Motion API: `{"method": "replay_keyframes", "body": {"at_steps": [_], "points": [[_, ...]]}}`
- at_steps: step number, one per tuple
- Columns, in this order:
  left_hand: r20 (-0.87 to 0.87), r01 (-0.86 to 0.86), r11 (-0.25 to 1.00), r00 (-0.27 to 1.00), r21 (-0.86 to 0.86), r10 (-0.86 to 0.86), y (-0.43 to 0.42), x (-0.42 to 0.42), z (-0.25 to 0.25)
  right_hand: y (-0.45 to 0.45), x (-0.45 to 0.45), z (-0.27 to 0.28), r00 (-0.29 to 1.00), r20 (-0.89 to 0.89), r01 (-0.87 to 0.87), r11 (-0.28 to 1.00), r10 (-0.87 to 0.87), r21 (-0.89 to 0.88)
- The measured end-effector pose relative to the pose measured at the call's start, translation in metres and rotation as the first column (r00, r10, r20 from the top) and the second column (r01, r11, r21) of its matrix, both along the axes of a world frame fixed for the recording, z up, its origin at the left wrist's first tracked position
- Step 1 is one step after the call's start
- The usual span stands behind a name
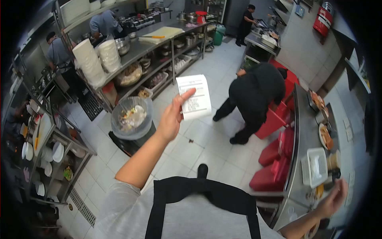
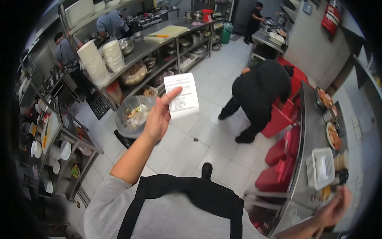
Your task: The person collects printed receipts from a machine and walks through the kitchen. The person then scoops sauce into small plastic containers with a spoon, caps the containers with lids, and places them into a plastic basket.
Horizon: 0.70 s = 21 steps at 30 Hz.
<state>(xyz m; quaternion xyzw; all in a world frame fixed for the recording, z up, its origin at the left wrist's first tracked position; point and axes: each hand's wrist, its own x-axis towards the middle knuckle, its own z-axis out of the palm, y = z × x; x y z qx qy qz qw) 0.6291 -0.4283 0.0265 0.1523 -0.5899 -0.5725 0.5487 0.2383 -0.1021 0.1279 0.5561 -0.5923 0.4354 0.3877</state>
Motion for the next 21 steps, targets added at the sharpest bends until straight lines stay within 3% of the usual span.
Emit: {"method": "replay_keyframes", "body": {"at_steps": [2, 4, 6, 7, 9, 10, 12, 13, 16, 20, 21], "points": [[0.085, -0.104, 0.966, 0.988, -0.235, 0.127, -0.038, -0.018, -0.006, -0.103, -0.021, -0.042, 0.949, 0.303, -0.110, 0.993, 0.089, 0.052], [0.032, -0.156, 0.936, 0.984, -0.315, 0.175, -0.073, -0.040, -0.004, -0.217, -0.013, -0.067, 0.786, 0.609, -0.253, 0.953, 0.103, 0.166], [0.035, -0.146, 0.963, 0.987, -0.228, 0.158, -0.103, -0.059, -0.005, -0.331, -0.002, -0.106, 0.386, 0.878, -0.671, 0.739, 0.281, 0.059], [0.108, -0.156, 0.964, 0.977, -0.216, 0.183, -0.118, -0.062, -0.006, -0.384, 0.015, -0.126, 0.065, 0.957, -0.839, 0.535, 0.282, -0.100], [0.117, -0.094, 0.974, 0.986, -0.208, 0.120, -0.151, -0.064, -0.006, -0.470, 0.065, -0.151, -0.375, 0.924, -0.917, 0.118, 0.075, -0.382], [0.118, -0.110, 0.973, 0.984, -0.205, 0.136, -0.171, -0.065, -0.011, -0.502, 0.097, -0.144, -0.483, 0.874, -0.875, 0.025, -0.053, -0.483], [0.116, -0.140, 0.970, 0.980, -0.197, 0.165, -0.214, -0.063, -0.027, -0.564, 0.149, -0.146, -0.667, 0.718, -0.734, 0.012, -0.198, -0.679], [0.085, -0.242, 0.953, 0.962, -0.184, 0.260, -0.263, -0.054, -0.039, -0.633, 0.178, -0.168, -0.644, 0.736, -0.754, 0.011, -0.208, -0.657], [-0.037, -0.495, 0.865, 0.869, -0.085, 0.494, -0.336, -0.025, -0.057, -0.723, 0.226, -0.172, -0.650, 0.724, -0.744, 0.003, -0.230, -0.668], [0.032, -0.772, 0.636, 0.636, -0.002, 0.771, -0.451, 0.024, -0.060, -0.837, 0.286, -0.167, -0.594, 0.755, -0.775, -0.053, -0.278, -0.629], [0.120, -0.805, 0.585, 0.573, -0.102, 0.810, -0.477, 0.040, -0.055, -0.862, 0.295, -0.168, -0.574, 0.768, -0.788, -0.064, -0.286, -0.613]]}}
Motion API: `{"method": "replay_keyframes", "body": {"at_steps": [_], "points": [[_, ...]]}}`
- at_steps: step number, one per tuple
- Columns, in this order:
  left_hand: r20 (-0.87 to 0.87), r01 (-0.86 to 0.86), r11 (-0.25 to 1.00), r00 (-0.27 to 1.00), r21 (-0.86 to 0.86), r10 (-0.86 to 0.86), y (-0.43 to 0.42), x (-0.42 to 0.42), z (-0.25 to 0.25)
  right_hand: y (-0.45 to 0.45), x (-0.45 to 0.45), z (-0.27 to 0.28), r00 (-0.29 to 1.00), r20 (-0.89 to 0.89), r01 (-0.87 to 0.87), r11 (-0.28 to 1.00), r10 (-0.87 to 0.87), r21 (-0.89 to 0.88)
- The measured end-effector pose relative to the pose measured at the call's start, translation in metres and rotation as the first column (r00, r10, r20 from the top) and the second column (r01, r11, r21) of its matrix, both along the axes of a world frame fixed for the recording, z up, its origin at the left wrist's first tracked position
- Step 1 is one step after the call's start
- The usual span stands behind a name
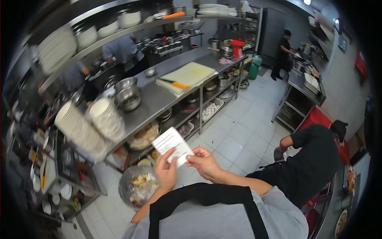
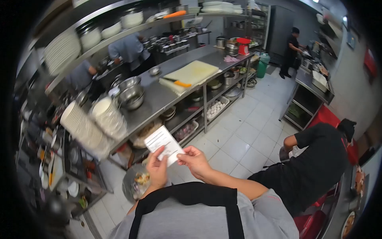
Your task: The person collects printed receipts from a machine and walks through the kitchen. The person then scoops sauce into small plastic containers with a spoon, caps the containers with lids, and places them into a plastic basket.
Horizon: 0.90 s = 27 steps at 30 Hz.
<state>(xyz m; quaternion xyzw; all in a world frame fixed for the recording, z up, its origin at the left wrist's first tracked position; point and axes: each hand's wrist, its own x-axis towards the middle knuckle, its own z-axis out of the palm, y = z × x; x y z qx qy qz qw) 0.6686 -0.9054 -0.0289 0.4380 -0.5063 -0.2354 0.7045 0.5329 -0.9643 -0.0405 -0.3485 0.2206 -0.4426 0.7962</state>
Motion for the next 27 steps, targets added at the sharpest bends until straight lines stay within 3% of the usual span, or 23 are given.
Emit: {"method": "replay_keyframes", "body": {"at_steps": [2, 4, 7, 8, 9, 11, 16, 18, 21, 24, 26, 27], "points": [[0.263, -0.124, 0.992, 0.957, -0.009, 0.121, -0.055, 0.037, 0.011, -0.061, 0.005, 0.002, 1.000, -0.004, 0.000, 0.997, 0.000, -0.074], [0.610, -0.189, 0.972, 0.757, -0.139, 0.235, -0.105, 0.065, 0.034, -0.124, 0.002, 0.011, 0.997, -0.026, 0.068, 0.984, -0.073, -0.167], [0.727, -0.153, 0.959, 0.626, -0.237, 0.280, -0.173, 0.090, 0.063, -0.241, -0.030, 0.025, 0.978, 0.050, 0.210, 0.933, -0.204, -0.291], [0.761, -0.142, 0.956, 0.580, -0.256, 0.290, -0.195, 0.097, 0.071, -0.278, -0.043, 0.039, 0.954, 0.005, 0.292, 0.922, -0.301, -0.254], [0.785, -0.098, 0.946, 0.534, -0.310, 0.313, -0.220, 0.104, 0.079, -0.320, -0.057, 0.049, 0.930, -0.015, 0.336, 0.866, -0.367, -0.369], [0.824, -0.021, 0.925, 0.447, -0.379, 0.348, -0.272, 0.115, 0.096, -0.410, -0.078, 0.073, 0.898, 0.059, 0.418, 0.802, -0.437, -0.426], [0.873, 0.067, 0.898, 0.274, -0.435, 0.403, -0.426, 0.111, 0.152, -0.618, -0.068, 0.164, 0.894, 0.237, 0.448, 0.714, -0.382, -0.539], [0.862, 0.096, 0.878, 0.270, -0.468, 0.430, -0.501, 0.098, 0.177, -0.710, -0.048, 0.191, 0.932, 0.205, 0.361, 0.725, -0.299, -0.587], [0.842, 0.144, 0.853, 0.308, -0.502, 0.444, -0.610, 0.083, 0.205, -0.844, -0.008, 0.223, 0.960, -0.025, 0.200, 0.742, -0.279, -0.640], [0.802, 0.149, 0.831, 0.397, -0.536, 0.446, -0.704, 0.062, 0.226, -0.925, 0.023, 0.251, 0.930, -0.100, 0.225, 0.765, -0.353, -0.604], [0.756, 0.148, 0.807, 0.478, -0.571, 0.447, -0.760, 0.047, 0.236, -0.965, 0.031, 0.254, 0.932, -0.060, 0.239, 0.733, -0.357, -0.637], [0.735, 0.128, 0.794, 0.488, -0.595, 0.472, -0.788, 0.039, 0.240, -0.982, 0.030, 0.250, 0.964, 0.050, 0.237, 0.754, -0.262, -0.612]]}}
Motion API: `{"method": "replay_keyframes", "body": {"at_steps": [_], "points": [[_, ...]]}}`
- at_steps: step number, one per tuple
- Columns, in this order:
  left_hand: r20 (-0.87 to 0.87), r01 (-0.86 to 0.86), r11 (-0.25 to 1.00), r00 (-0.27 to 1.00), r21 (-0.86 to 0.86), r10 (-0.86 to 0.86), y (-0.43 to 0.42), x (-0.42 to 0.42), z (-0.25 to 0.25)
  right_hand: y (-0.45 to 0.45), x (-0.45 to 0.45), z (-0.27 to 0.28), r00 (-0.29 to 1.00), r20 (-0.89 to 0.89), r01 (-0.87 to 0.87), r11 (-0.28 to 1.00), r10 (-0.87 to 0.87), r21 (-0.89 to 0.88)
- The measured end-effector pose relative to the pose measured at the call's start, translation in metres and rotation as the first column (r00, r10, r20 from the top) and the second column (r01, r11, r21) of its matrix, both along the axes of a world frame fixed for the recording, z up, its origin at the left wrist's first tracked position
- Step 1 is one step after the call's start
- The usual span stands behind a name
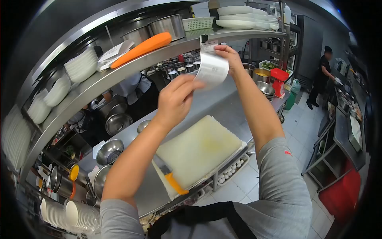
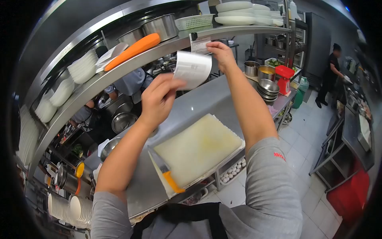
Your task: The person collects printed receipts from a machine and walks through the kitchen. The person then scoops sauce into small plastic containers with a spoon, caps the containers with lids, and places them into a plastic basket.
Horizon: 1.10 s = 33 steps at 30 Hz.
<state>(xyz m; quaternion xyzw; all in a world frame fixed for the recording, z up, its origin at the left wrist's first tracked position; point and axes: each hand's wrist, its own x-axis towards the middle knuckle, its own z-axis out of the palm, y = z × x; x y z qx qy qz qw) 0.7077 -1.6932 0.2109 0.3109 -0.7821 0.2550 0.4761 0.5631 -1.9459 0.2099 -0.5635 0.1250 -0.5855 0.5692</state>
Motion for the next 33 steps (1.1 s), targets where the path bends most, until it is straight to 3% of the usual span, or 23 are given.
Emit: {"method": "replay_keyframes", "body": {"at_steps": [1, 2, 5, 8, 13, 16, 19, 20, 23, 24, 25, 26, 27, 28, 30, 32, 33], "points": [[-0.023, -0.008, 1.000, 1.000, -0.027, 0.007, -0.028, -0.008, 0.003, -0.014, -0.004, -0.004, 0.989, 0.112, -0.095, 0.995, 0.095, -0.010], [-0.048, -0.015, 0.998, 0.999, -0.056, 0.012, -0.055, -0.014, 0.005, -0.027, -0.010, -0.008, 0.994, 0.107, -0.001, 0.999, 0.005, -0.032], [-0.273, 0.007, 0.994, 0.962, 0.108, 0.023, -0.120, -0.021, -0.004, -0.067, -0.041, -0.024, 0.994, 0.066, 0.089, 0.995, -0.086, -0.041], [-0.349, -0.055, 0.982, 0.930, 0.183, 0.117, -0.159, -0.014, -0.025, -0.068, -0.059, -0.020, 0.998, 0.050, 0.047, 0.997, -0.044, -0.056], [-0.474, 0.065, 0.947, 0.875, 0.315, 0.097, -0.160, -0.018, -0.034, -0.070, -0.061, -0.013, 0.999, 0.037, 0.007, 0.997, -0.005, -0.076], [-0.569, 0.167, 0.957, 0.822, 0.238, -0.002, -0.160, -0.026, -0.029, -0.064, -0.054, 0.000, 0.996, 0.086, 0.021, 0.996, -0.013, -0.089], [-0.592, 0.139, 0.965, 0.806, 0.222, 0.020, -0.160, -0.033, -0.009, -0.052, -0.050, 0.012, 0.986, -0.021, 0.165, 0.981, -0.168, -0.100], [-0.592, 0.151, 0.972, 0.806, 0.181, -0.015, -0.175, -0.029, -0.016, -0.043, -0.052, 0.012, 0.932, -0.096, 0.327, 0.925, -0.350, -0.195], [-0.454, 0.011, 0.985, 0.888, 0.171, 0.069, -0.159, -0.030, -0.020, -0.032, -0.061, -0.014, 0.825, -0.075, 0.525, 0.809, -0.560, -0.267], [-0.446, 0.021, 0.971, 0.890, 0.237, 0.090, -0.147, -0.032, -0.023, -0.007, -0.066, -0.024, 0.761, -0.147, 0.584, 0.766, -0.632, -0.270], [-0.403, 0.008, 0.974, 0.911, 0.227, 0.086, -0.141, -0.032, -0.031, 0.031, -0.068, -0.036, 0.815, -0.100, 0.551, 0.816, -0.571, -0.174], [-0.393, -0.025, 0.982, 0.914, 0.189, 0.099, -0.125, -0.038, -0.036, 0.035, -0.069, -0.067, 0.707, 0.048, 0.665, 0.639, -0.706, -0.387], [-0.381, -0.047, 0.987, 0.919, 0.155, 0.104, -0.105, -0.045, -0.041, 0.074, -0.069, -0.088, 0.631, 0.064, 0.721, 0.554, -0.773, -0.417], [-0.370, 0.023, 0.991, 0.929, 0.129, 0.027, -0.089, -0.052, -0.048, 0.113, -0.068, -0.110, 0.653, 0.028, 0.719, 0.608, -0.757, -0.336], [-0.328, 0.209, 0.973, 0.930, 0.097, -0.167, -0.047, -0.070, -0.061, 0.187, -0.070, -0.164, 0.531, -0.094, 0.769, 0.526, -0.842, -0.364], [-0.139, 0.427, 0.883, 0.903, 0.194, -0.406, 0.009, -0.085, -0.070, 0.260, -0.066, -0.236, 0.358, -0.218, 0.812, 0.418, -0.908, -0.407], [-0.049, 0.518, 0.822, 0.851, 0.236, -0.522, 0.033, -0.089, -0.075, 0.307, -0.066, -0.266, 0.359, -0.369, 0.753, 0.499, -0.857, -0.429]]}}
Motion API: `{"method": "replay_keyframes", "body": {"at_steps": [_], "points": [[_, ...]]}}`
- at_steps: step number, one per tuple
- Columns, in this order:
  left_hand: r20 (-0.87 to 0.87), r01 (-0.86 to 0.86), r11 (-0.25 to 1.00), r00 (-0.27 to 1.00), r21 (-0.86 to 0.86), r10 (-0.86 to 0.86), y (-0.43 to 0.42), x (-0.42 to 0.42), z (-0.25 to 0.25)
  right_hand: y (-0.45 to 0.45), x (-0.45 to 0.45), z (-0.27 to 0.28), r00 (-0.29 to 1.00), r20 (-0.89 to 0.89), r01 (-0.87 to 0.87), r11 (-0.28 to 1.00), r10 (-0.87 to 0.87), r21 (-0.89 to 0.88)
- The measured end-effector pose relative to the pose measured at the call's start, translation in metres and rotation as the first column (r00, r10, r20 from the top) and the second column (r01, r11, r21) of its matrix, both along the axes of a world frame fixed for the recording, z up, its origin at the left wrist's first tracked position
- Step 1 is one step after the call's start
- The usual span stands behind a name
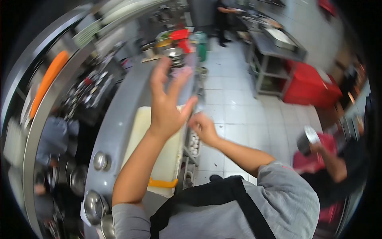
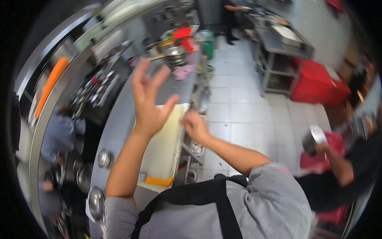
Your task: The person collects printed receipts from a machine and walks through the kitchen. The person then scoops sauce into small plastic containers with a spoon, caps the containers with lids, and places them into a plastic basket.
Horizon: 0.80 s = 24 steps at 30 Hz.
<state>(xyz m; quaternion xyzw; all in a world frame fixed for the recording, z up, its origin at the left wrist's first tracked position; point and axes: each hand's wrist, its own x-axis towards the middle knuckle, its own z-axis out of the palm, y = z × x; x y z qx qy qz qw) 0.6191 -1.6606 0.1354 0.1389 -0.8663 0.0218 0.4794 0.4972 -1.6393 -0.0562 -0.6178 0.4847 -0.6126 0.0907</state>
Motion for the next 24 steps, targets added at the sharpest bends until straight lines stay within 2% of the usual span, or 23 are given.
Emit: {"method": "replay_keyframes", "body": {"at_steps": [1, 2, 3, 4, 5, 6, 9, 10, 12, 14, 16, 19, 20, 21, 24], "points": [[0.247, 0.173, 0.984, 0.953, 0.042, -0.178, 0.019, -0.002, -0.009, 0.045, 0.000, -0.034, 0.993, -0.047, -0.109, 0.992, 0.112, 0.057], [0.470, 0.321, 0.941, 0.818, 0.106, -0.332, 0.039, -0.004, -0.018, 0.085, -0.006, -0.074, 0.957, -0.214, -0.139, 0.957, 0.196, 0.254], [0.613, 0.388, 0.908, 0.682, 0.159, -0.399, 0.066, -0.003, -0.021, 0.128, -0.009, -0.112, 0.915, -0.259, -0.192, 0.899, 0.309, 0.393], [0.734, 0.443, 0.871, 0.516, 0.212, -0.441, 0.094, 0.001, -0.020, 0.172, -0.015, -0.127, 0.833, -0.267, -0.199, 0.712, 0.485, 0.673], [0.776, 0.373, 0.844, 0.364, 0.384, -0.514, 0.117, 0.004, -0.022, 0.212, -0.018, -0.129, 0.801, -0.181, -0.118, 0.446, 0.571, 0.887], [0.790, 0.277, 0.804, 0.192, 0.526, -0.582, 0.137, 0.005, -0.025, 0.250, -0.017, -0.128, 0.789, -0.042, -0.041, 0.121, 0.613, 0.992], [0.713, 0.494, 0.661, 0.113, 0.564, -0.692, 0.177, -0.004, -0.041, 0.338, -0.044, -0.202, 0.855, -0.162, 0.113, 0.129, 0.493, 0.985], [0.714, 0.499, 0.648, 0.081, 0.575, -0.695, 0.191, -0.009, -0.047, 0.369, -0.047, -0.158, 0.891, -0.259, 0.183, 0.228, 0.372, 0.956], [0.722, 0.489, 0.644, 0.039, 0.589, -0.690, 0.219, -0.023, -0.058, 0.431, -0.057, -0.139, 0.977, -0.207, 0.210, 0.339, -0.044, 0.917], [0.741, 0.496, 0.628, -0.049, 0.600, -0.669, 0.257, -0.043, -0.070, 0.505, -0.064, -0.142, 0.941, -0.266, 0.326, 0.345, -0.210, 0.880], [0.735, 0.530, 0.585, -0.113, 0.614, -0.669, 0.303, -0.067, -0.077, 0.591, -0.060, -0.155, 0.912, -0.330, 0.376, 0.175, -0.242, 0.910], [0.677, 0.623, 0.439, -0.204, 0.647, -0.708, 0.391, -0.116, -0.083, 0.728, -0.035, -0.177, 0.898, -0.342, 0.313, -0.144, -0.277, 0.939], [0.650, 0.651, 0.382, -0.230, 0.656, -0.724, 0.426, -0.136, -0.086, 0.772, -0.022, -0.184, 0.900, -0.349, 0.302, -0.205, -0.262, 0.931], [0.621, 0.673, 0.321, -0.263, 0.666, -0.738, 0.461, -0.153, -0.090, 0.817, -0.008, -0.195, 0.891, -0.313, 0.241, -0.242, -0.329, 0.940], [0.600, 0.721, 0.250, -0.277, 0.646, -0.750, 0.558, -0.197, -0.114, 0.913, 0.034, -0.206, 0.823, -0.246, 0.046, -0.372, -0.512, 0.927]]}}
